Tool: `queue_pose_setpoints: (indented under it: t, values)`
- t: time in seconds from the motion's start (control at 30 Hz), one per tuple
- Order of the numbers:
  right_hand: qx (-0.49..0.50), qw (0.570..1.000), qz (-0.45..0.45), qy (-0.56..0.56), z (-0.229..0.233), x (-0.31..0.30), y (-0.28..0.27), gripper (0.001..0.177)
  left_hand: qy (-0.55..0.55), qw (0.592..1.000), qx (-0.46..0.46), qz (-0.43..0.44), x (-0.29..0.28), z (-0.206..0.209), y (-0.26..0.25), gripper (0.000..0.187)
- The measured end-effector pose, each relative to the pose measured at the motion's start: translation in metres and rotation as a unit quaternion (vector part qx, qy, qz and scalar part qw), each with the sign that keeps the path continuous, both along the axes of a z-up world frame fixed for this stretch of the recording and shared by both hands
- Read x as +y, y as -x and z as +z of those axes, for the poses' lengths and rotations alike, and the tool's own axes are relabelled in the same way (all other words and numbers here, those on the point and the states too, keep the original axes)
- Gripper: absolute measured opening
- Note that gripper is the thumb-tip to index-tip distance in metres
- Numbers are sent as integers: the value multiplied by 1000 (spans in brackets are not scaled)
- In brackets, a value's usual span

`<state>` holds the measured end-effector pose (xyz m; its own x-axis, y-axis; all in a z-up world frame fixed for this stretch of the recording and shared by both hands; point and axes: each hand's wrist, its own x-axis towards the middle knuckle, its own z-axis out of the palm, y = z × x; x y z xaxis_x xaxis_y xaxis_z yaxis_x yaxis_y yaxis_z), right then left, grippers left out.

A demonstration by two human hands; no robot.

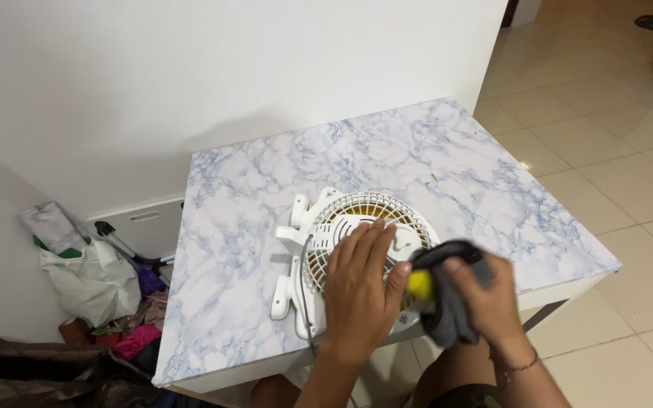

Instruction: The person wipes the yellow and blue plastic casing and the white grilles of a small desk fan using a dark cloth.

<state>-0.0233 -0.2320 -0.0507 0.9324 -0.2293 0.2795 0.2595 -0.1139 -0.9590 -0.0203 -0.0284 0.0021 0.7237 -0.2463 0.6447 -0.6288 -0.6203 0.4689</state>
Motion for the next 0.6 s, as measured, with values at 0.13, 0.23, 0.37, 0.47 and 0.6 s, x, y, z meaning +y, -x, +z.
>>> queue_pose_setpoints:
  t: [0.13,0.23,0.37,0.47,0.6]
  values:
    - [-81,984,-108,-118,-1,-3,-21,31,-49,999,1,-1,4,-1,-3,48]
    - [-112,979,-136,-101,5,13,-30,45,-84,996,2,-11,6,-2,-7,45]
    - [-224,966,76,101,11,34,-17,72,-172,983,0,58,7,-1,-6,60]
    - [-198,975,81,55,1,36,-11,72,-132,990,-24,52,5,-4,-5,65]
    - [-104,994,22,26,-20,24,-11,48,-171,984,2,50,8,-6,-9,59]
